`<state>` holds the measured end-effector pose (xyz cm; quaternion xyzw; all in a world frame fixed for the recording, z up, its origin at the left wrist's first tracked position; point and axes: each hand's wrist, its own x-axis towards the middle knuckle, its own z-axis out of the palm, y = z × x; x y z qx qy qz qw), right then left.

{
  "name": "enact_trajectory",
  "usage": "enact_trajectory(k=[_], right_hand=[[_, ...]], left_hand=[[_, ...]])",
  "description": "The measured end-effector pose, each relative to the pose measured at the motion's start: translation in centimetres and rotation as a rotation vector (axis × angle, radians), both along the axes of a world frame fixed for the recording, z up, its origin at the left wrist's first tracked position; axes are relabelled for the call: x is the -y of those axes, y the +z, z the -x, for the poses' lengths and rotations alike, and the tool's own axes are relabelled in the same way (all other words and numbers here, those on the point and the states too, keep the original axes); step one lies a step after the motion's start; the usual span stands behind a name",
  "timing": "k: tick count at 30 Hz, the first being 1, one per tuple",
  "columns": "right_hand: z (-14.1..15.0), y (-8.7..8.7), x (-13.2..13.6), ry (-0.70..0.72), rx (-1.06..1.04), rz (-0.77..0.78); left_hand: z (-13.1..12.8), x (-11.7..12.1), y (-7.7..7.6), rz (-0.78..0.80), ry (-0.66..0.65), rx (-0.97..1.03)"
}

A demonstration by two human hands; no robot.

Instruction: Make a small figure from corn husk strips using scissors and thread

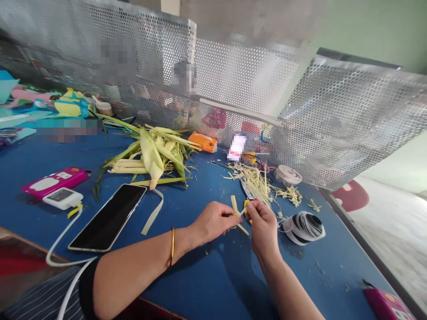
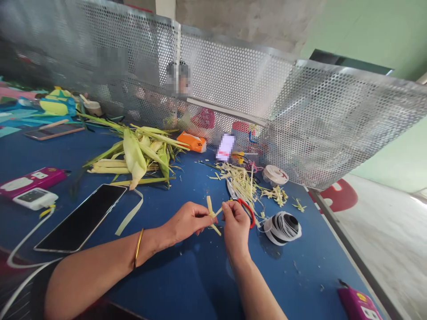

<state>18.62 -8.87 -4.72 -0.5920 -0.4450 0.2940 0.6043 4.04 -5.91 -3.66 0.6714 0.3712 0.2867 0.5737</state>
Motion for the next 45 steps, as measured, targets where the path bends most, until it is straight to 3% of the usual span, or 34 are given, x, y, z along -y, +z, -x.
enact_trajectory(k=[4,7,9,13,16,19,24,30,33,42,45], right_hand=[[-0.2,-0.2,-0.3,-0.02,-0.013,0.0],[-0.8,-0.1,-0.5,0.024,0.06,0.029],[-1.2,0.4,-0.3,-0.009,0.203,-0.003],[-1.0,1.5,0.9,-0.17,0.599,-0.249],[0.3,1.3,1.5,0.026,0.688,-0.207],[1.5,0.5,1.5,0.136,0.599,-0.063],[2.3,-0.3,1.2,0.121,0.3,0.034],[2.6,0.1,1.1,0.252,-0.459,0.218],[2.7,0.1,1.0,0.242,-0.683,0.246],[3.5,-0.4,0.9,0.252,-0.698,0.073],[3.5,-0.3,1.1,0.232,-0.565,0.006]], left_hand=[[-0.1,0.0,-0.2,0.018,0.001,0.022],[-0.3,-0.1,-0.1,0.122,0.018,0.086],[-0.3,-0.3,0.3,0.226,0.069,0.156],[0.3,-1.0,1.3,0.355,0.171,0.316],[1.0,-1.3,2.1,0.387,0.146,0.376],[1.2,-1.2,2.4,0.397,0.122,0.421],[0.7,-0.8,2.3,0.368,0.154,0.42],[0.4,-1.0,1.6,0.34,0.15,0.435],[0.3,-1.0,1.4,0.322,0.127,0.429],[0.6,-1.1,2.0,0.361,0.085,0.496],[0.5,-1.1,2.1,0.344,0.091,0.51]])
